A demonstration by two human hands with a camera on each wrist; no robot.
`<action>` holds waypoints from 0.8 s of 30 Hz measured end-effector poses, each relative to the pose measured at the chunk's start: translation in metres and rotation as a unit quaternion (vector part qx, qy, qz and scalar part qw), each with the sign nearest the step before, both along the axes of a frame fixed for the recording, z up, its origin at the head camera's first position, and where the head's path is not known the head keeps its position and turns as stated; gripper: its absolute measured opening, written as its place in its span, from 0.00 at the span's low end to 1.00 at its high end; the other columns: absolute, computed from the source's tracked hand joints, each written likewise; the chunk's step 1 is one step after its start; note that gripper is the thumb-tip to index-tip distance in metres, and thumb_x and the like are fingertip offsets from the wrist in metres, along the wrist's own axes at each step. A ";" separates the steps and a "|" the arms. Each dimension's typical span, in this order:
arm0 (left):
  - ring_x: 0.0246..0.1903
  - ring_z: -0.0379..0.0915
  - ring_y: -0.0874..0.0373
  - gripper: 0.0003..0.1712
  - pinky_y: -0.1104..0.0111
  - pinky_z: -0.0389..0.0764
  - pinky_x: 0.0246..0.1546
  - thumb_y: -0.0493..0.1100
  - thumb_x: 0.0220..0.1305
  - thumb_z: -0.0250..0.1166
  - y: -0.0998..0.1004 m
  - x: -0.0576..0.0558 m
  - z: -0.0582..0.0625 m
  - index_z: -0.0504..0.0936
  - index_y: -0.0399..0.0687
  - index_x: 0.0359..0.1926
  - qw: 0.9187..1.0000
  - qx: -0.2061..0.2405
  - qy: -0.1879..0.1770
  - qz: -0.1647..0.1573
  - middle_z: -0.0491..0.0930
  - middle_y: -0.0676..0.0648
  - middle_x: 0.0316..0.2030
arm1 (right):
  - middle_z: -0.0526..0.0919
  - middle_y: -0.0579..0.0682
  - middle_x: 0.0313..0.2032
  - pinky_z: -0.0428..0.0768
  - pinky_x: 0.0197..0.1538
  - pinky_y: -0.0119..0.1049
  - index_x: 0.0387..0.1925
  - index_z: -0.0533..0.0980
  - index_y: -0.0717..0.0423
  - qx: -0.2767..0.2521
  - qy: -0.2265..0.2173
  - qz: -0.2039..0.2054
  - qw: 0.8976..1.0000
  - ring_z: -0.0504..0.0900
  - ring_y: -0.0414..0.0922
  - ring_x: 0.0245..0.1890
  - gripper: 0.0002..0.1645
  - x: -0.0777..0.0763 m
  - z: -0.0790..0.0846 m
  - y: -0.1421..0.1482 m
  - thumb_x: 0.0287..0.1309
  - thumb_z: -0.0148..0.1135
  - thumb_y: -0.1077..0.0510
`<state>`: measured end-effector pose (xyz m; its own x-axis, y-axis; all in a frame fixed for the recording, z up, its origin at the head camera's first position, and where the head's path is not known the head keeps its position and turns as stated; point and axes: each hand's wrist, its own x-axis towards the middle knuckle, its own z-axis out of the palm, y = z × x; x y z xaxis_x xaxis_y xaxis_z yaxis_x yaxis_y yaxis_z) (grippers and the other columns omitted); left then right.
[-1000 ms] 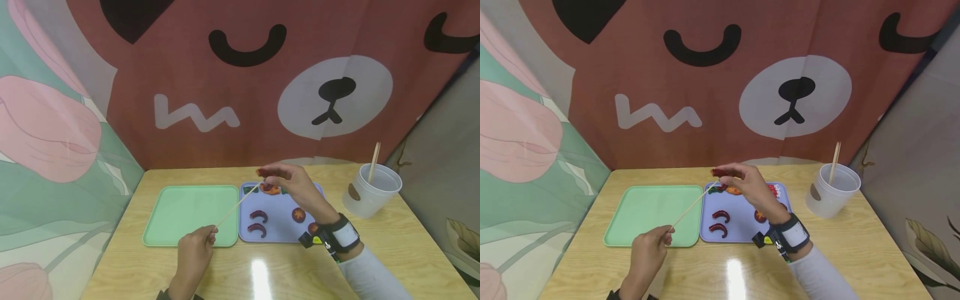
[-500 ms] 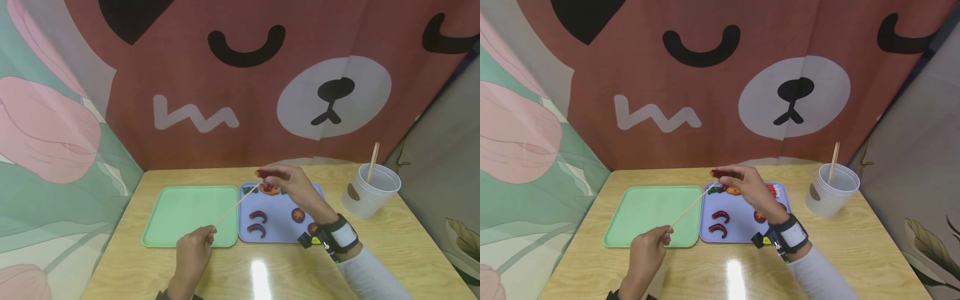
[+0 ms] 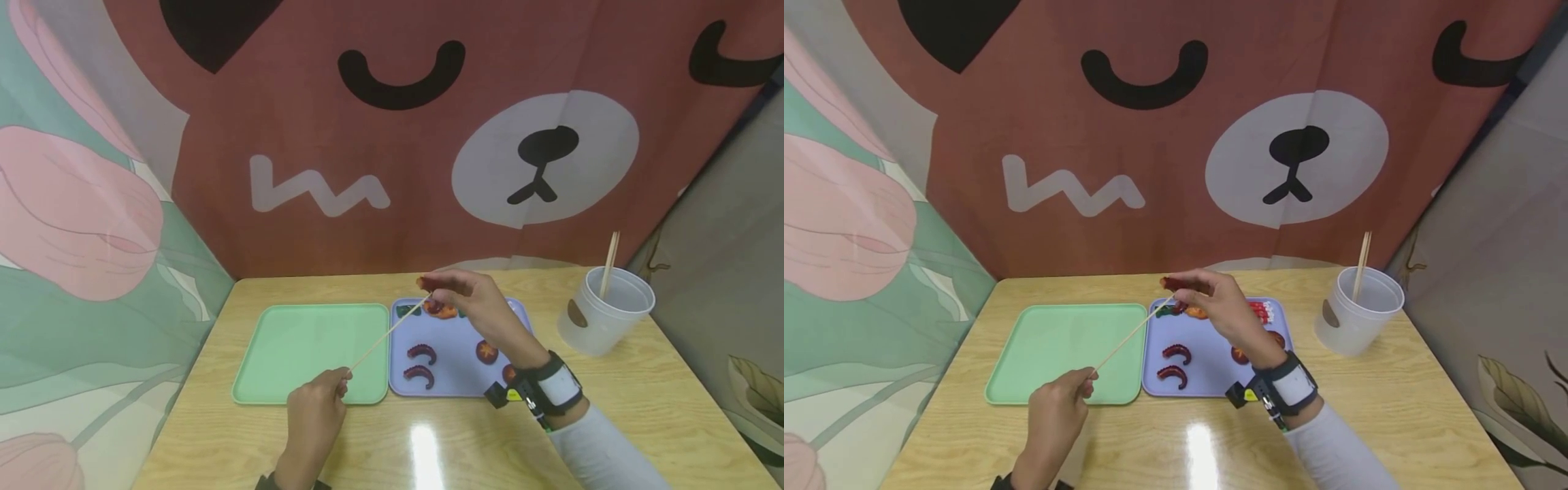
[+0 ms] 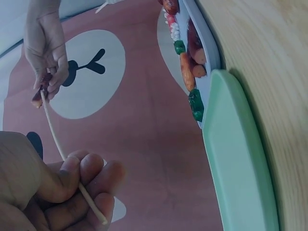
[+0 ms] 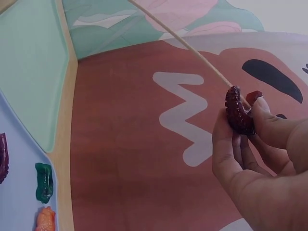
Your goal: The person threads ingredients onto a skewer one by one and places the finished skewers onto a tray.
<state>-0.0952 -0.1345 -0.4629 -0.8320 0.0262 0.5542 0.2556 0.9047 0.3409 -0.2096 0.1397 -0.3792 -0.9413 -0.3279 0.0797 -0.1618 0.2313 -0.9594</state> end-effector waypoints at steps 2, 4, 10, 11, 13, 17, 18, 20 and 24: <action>0.22 0.86 0.59 0.19 0.75 0.86 0.21 0.17 0.40 0.72 -0.001 0.000 0.000 0.89 0.39 0.32 1.000 0.000 0.000 0.001 0.89 0.46 0.25 | 0.86 0.43 0.56 0.84 0.64 0.35 0.58 0.82 0.43 0.000 -0.002 -0.002 1.000 0.85 0.42 0.56 0.19 0.000 0.001 0.000 0.66 0.68 0.51; 0.22 0.87 0.59 0.19 0.75 0.86 0.20 0.17 0.40 0.72 -0.001 -0.001 0.000 0.89 0.39 0.32 1.000 0.000 0.002 0.002 0.89 0.45 0.25 | 0.86 0.43 0.56 0.84 0.64 0.36 0.58 0.82 0.42 0.001 -0.002 -0.004 1.000 0.85 0.43 0.55 0.20 0.000 0.001 -0.001 0.66 0.68 0.50; 0.21 0.86 0.59 0.18 0.75 0.86 0.19 0.17 0.41 0.72 0.000 -0.002 0.001 0.89 0.39 0.32 1.000 0.000 0.007 0.006 0.89 0.45 0.25 | 0.86 0.41 0.56 0.84 0.64 0.38 0.58 0.82 0.40 -0.003 -0.005 -0.009 1.000 0.86 0.42 0.54 0.21 0.002 0.001 -0.002 0.64 0.69 0.46; 0.21 0.86 0.59 0.18 0.75 0.86 0.19 0.17 0.41 0.72 0.000 -0.002 0.001 0.89 0.39 0.32 1.000 0.000 0.007 0.006 0.89 0.45 0.25 | 0.86 0.41 0.56 0.84 0.63 0.37 0.58 0.82 0.40 -0.004 -0.005 -0.010 1.000 0.86 0.42 0.54 0.21 0.002 0.001 -0.002 0.64 0.69 0.46; 0.21 0.86 0.59 0.19 0.75 0.86 0.19 0.17 0.41 0.72 0.001 -0.003 0.001 0.89 0.39 0.33 1.000 0.001 0.006 0.007 0.89 0.45 0.25 | 0.86 0.42 0.56 0.85 0.61 0.34 0.58 0.81 0.41 -0.008 -0.004 -0.011 1.000 0.86 0.43 0.54 0.21 0.002 0.000 -0.002 0.64 0.70 0.47; 0.21 0.86 0.60 0.19 0.75 0.86 0.19 0.17 0.41 0.72 0.002 -0.003 0.002 0.89 0.40 0.33 1.000 0.000 0.004 0.010 0.89 0.46 0.25 | 0.87 0.43 0.55 0.86 0.57 0.33 0.56 0.82 0.42 -0.011 -0.004 -0.014 1.000 0.86 0.46 0.55 0.19 0.002 -0.001 -0.003 0.64 0.70 0.51; 0.20 0.86 0.60 0.19 0.75 0.85 0.19 0.17 0.41 0.72 0.002 -0.003 0.002 0.89 0.40 0.33 1.000 -0.001 0.004 0.010 0.89 0.46 0.25 | 0.87 0.43 0.55 0.87 0.56 0.34 0.55 0.82 0.41 -0.009 -0.004 -0.015 1.000 0.86 0.46 0.55 0.19 0.002 -0.001 -0.004 0.63 0.71 0.51; 0.20 0.85 0.60 0.20 0.75 0.85 0.19 0.17 0.40 0.72 0.003 -0.003 0.002 0.89 0.40 0.33 1.000 -0.003 0.006 0.008 0.89 0.46 0.25 | 0.87 0.42 0.54 0.88 0.54 0.39 0.53 0.83 0.41 -0.004 -0.006 -0.019 1.000 0.86 0.47 0.54 0.19 0.003 -0.001 -0.006 0.60 0.74 0.51; 0.20 0.85 0.61 0.20 0.76 0.84 0.18 0.16 0.39 0.71 0.004 -0.004 0.002 0.89 0.40 0.33 1.000 -0.005 0.015 0.001 0.89 0.46 0.25 | 0.88 0.42 0.53 0.88 0.54 0.44 0.52 0.83 0.41 0.002 -0.013 -0.019 1.000 0.85 0.46 0.55 0.22 0.004 -0.003 -0.008 0.56 0.77 0.49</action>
<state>-0.0988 -0.1304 -0.4609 -0.8153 0.0295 0.5783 0.2629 0.9087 0.3243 -0.2056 0.1320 -0.3817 -0.9548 -0.2922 0.0539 -0.1281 0.2412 -0.9620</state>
